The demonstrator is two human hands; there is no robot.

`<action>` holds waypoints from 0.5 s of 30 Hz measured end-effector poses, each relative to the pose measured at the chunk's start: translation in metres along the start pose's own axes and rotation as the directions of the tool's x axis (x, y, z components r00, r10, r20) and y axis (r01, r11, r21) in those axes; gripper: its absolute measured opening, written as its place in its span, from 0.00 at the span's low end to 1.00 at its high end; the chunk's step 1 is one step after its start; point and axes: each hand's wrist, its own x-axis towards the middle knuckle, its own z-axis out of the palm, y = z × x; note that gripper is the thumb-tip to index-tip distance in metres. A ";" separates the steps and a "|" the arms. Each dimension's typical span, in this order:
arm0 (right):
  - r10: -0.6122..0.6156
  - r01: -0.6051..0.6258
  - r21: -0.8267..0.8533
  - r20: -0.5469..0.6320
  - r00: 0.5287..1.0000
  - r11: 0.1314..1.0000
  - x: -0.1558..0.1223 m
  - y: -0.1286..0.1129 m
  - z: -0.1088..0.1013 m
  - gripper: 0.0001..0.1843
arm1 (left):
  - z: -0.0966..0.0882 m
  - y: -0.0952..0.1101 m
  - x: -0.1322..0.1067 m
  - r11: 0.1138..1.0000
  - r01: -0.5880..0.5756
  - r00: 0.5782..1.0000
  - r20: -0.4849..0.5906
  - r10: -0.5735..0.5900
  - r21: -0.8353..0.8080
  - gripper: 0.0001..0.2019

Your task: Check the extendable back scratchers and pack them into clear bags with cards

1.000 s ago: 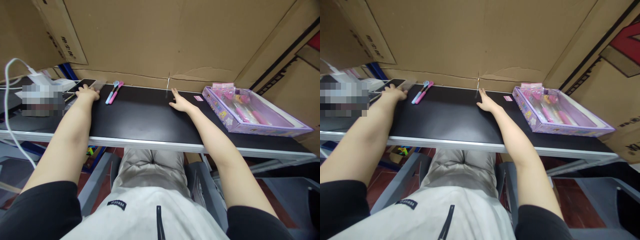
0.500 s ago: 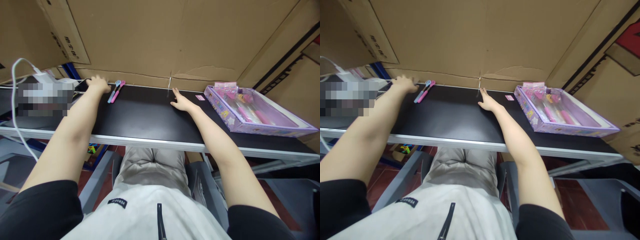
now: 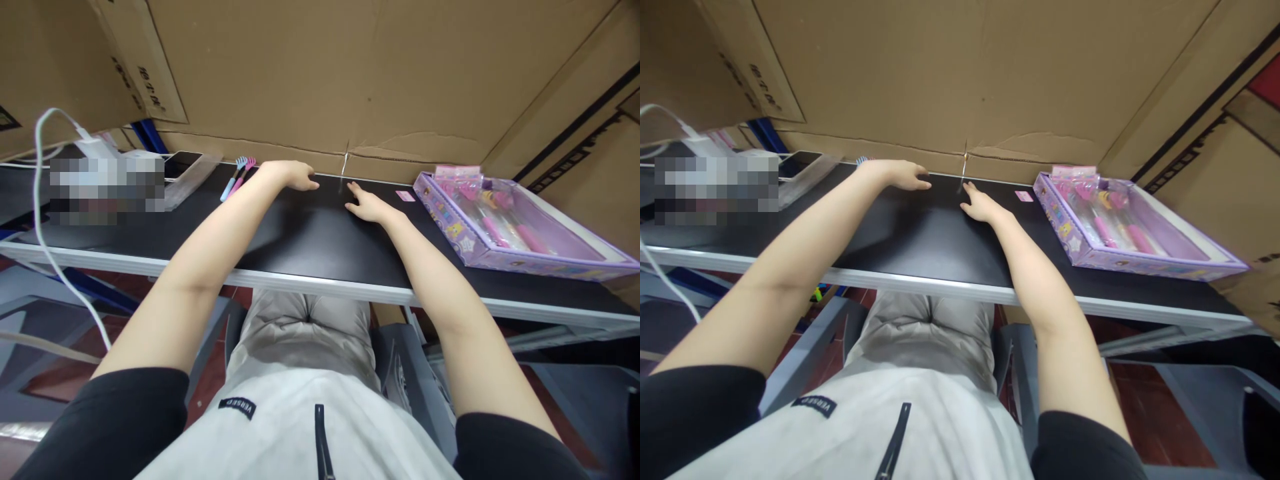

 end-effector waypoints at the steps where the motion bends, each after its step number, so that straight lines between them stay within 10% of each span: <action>1: 0.001 -0.001 -0.018 0.002 1.000 1.000 -0.001 -0.002 -0.001 0.47 | 0.005 0.005 -0.002 1.000 -0.022 1.000 0.005 0.022 -0.007 0.34; 8: 0.022 -0.014 -0.147 0.051 0.998 0.989 -0.011 -0.018 -0.007 0.37 | 0.056 0.001 -0.002 0.989 -0.147 0.989 -0.037 0.146 -0.012 0.35; 15: 0.026 -0.015 -0.152 0.068 0.997 0.988 -0.011 -0.019 -0.008 0.29 | 0.064 -0.006 0.004 0.988 -0.148 0.987 -0.060 0.146 -0.031 0.35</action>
